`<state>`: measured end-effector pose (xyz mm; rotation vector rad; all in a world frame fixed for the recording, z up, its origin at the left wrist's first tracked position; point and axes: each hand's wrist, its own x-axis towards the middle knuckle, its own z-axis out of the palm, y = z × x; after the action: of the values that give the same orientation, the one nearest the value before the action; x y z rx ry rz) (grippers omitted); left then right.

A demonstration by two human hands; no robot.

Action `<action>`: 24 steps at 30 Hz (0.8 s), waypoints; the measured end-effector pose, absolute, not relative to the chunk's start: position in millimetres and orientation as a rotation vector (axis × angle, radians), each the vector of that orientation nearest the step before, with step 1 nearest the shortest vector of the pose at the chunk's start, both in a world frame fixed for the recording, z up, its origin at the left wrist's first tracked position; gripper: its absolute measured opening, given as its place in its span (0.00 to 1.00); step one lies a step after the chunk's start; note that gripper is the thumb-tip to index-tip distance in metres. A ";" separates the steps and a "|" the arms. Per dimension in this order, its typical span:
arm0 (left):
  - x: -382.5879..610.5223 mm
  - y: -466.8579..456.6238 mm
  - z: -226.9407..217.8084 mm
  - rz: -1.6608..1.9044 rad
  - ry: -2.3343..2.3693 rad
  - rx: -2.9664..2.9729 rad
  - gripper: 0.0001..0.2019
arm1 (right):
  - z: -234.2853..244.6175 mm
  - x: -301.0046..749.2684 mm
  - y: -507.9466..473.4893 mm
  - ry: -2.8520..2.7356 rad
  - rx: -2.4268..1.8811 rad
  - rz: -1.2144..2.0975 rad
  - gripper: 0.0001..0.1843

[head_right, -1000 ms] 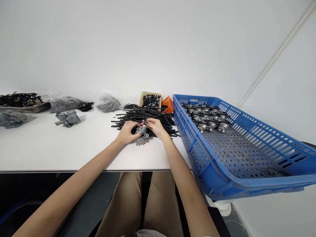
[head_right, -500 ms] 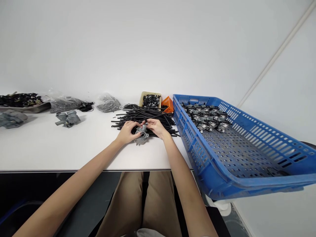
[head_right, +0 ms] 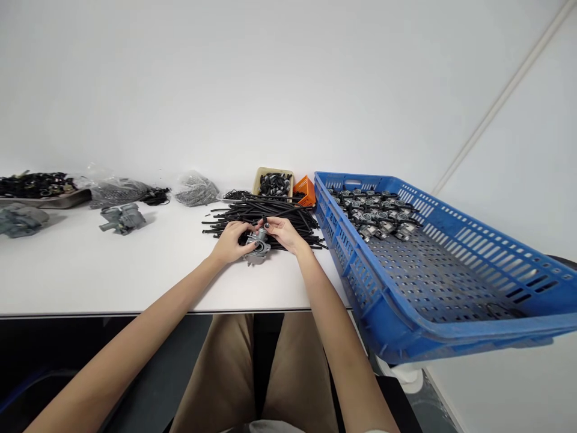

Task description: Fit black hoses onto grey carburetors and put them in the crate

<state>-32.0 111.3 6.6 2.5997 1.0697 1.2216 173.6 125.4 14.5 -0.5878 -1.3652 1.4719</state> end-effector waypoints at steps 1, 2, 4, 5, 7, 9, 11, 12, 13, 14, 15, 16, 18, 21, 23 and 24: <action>-32.1 111.1 6.8 1.219 1.070 2.601 0.13 | 14.4 173.8 125.7 -1.364 -0.591 1.474 0.20; -32.2 111.1 7.0 1.216 1.070 2.602 0.13 | 14.3 174.2 126.0 -1.363 -0.595 1.476 0.21; -32.3 111.1 7.1 1.210 1.071 2.601 0.12 | 14.3 175.1 126.4 -1.358 -0.604 1.478 0.21; -32.3 111.1 7.0 1.208 1.072 2.600 0.12 | 14.4 175.5 126.4 -1.355 -0.607 1.478 0.22; -32.1 111.4 6.9 1.208 1.073 2.597 0.12 | 14.8 175.7 126.0 -1.353 -0.611 1.477 0.22; -31.8 111.7 6.8 1.210 1.074 2.595 0.12 | 15.3 175.1 125.2 -1.356 -0.612 1.478 0.22; -31.6 111.9 6.9 1.212 1.074 2.596 0.12 | 16.0 174.2 124.2 -1.362 -0.612 1.477 0.23; -31.5 111.9 6.9 1.211 1.075 2.597 0.13 | 16.3 173.7 123.7 -1.364 -0.613 1.476 0.23; -31.5 111.9 7.0 1.210 1.074 2.598 0.13 | 16.5 173.2 123.3 -1.365 -0.614 1.474 0.22; -31.5 111.8 7.1 1.209 1.075 2.599 0.13 | 16.7 172.8 123.0 -1.365 -0.615 1.472 0.22; -31.5 111.7 7.2 1.208 1.076 2.600 0.13 | 16.9 172.4 122.7 -1.365 -0.616 1.469 0.23; -31.5 111.6 7.3 1.207 1.078 2.600 0.13 | 16.9 172.2 122.7 -1.365 -0.616 1.468 0.23; -31.5 111.6 7.3 1.205 1.085 2.599 0.13 | 16.7 171.8 123.0 -1.365 -0.614 1.464 0.23; -31.6 112.0 6.8 1.200 1.093 2.598 0.12 | 15.8 172.1 124.3 -1.357 -0.606 1.462 0.22; -31.6 112.6 6.2 1.199 1.097 2.598 0.12 | 15.3 172.8 125.3 -1.348 -0.599 1.468 0.22; -31.6 112.9 5.9 1.200 1.099 2.597 0.12 | 15.2 173.3 125.7 -1.344 -0.597 1.475 0.22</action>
<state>-31.6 112.9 5.9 2.5967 1.0986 1.1995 173.3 125.7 15.2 -0.5966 -1.3441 1.4746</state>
